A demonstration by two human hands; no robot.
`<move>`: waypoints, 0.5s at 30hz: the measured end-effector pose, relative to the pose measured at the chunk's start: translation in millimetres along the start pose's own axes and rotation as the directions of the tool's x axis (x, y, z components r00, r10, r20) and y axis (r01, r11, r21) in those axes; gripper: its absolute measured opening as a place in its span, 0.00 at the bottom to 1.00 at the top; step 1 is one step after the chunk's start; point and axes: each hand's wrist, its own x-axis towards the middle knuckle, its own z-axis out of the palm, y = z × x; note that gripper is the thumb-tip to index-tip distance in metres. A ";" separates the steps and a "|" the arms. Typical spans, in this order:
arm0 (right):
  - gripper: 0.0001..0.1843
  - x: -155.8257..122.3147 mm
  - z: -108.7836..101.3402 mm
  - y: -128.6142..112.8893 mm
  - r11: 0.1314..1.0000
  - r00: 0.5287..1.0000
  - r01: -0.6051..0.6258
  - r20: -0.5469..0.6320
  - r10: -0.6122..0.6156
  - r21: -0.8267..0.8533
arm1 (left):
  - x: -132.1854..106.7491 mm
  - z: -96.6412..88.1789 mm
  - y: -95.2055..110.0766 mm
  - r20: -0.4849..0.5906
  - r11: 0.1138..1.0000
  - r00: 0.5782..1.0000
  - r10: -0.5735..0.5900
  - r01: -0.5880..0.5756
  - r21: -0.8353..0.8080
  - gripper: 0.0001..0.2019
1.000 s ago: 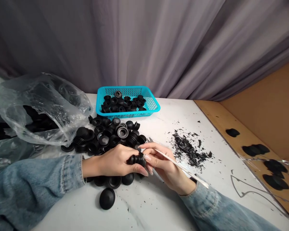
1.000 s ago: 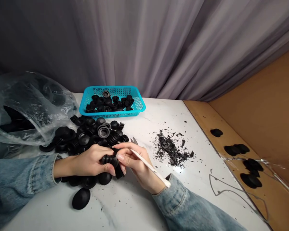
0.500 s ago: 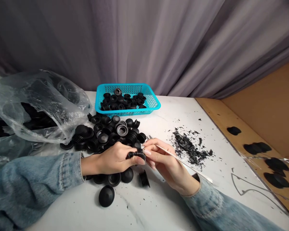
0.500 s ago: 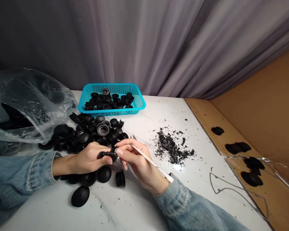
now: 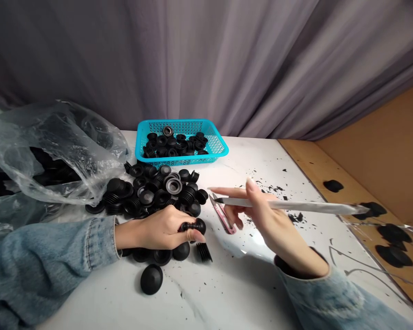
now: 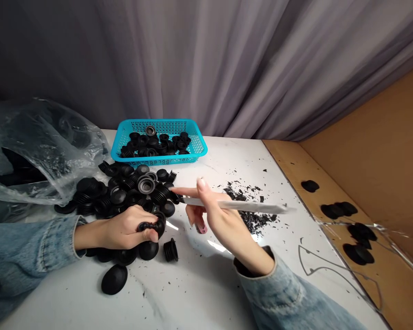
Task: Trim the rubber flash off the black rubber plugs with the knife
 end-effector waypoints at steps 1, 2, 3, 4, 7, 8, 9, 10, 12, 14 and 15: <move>0.25 -1.2 -1.9 -4.1 0.999 1.000 -0.003 0.023 0.004 -0.049 | 0.2 -0.3 0.4 0.007 1.000 1.000 -0.002 0.002 -0.020 0.25; 0.19 -2.4 -2.9 -8.5 0.997 0.998 -0.008 0.054 0.012 -0.073 | 0.6 -0.8 0.9 0.014 0.999 1.000 -0.004 0.004 -0.039 0.26; 0.15 -3.7 -3.2 -12.9 0.998 0.998 -0.024 0.061 0.028 -0.061 | 1.1 -1.4 1.5 0.023 0.998 1.000 -0.007 0.008 -0.056 0.26; 0.12 -4.8 -3.0 -16.8 0.999 0.998 -0.030 0.059 0.031 -0.018 | 1.7 -2.0 2.0 0.033 0.998 0.999 -0.014 0.016 -0.069 0.27; 0.11 -6.8 -1.6 -22.4 0.996 0.998 -0.045 0.049 0.041 0.075 | 2.8 -3.8 3.2 0.075 0.994 0.996 -0.038 0.046 -0.099 0.28; 0.12 -7.0 -1.6 -22.1 0.998 0.998 -0.041 0.042 0.039 0.050 | 2.7 -4.2 3.3 0.091 0.993 0.995 -0.042 0.052 -0.110 0.28; 0.14 -7.1 -1.8 -20.8 1.000 0.999 -0.023 0.037 0.023 0.010 | 2.5 -4.5 3.2 0.106 0.991 0.994 -0.040 0.053 -0.123 0.28; 0.14 -7.2 -2.3 -19.1 1.000 0.999 0.008 0.043 -0.007 -0.024 | 2.2 -4.7 3.0 0.119 0.989 0.992 -0.036 0.052 -0.137 0.27; 0.12 -7.8 -3.1 -15.7 0.995 0.992 0.088 0.089 -0.084 -0.051 | 1.5 -5.1 2.4 0.143 0.984 0.990 -0.021 0.046 -0.173 0.24; 0.10 -9.0 -3.1 -14.2 0.986 0.977 0.149 0.164 -0.136 -0.070 | 1.2 -5.4 2.2 0.153 0.977 0.988 -0.011 0.043 -0.208 0.22; 0.09 -9.8 -2.9 -14.4 0.980 0.971 0.167 0.192 -0.144 -0.110 | 1.3 -5.5 2.3 0.149 0.975 0.989 -0.010 0.043 -0.218 0.22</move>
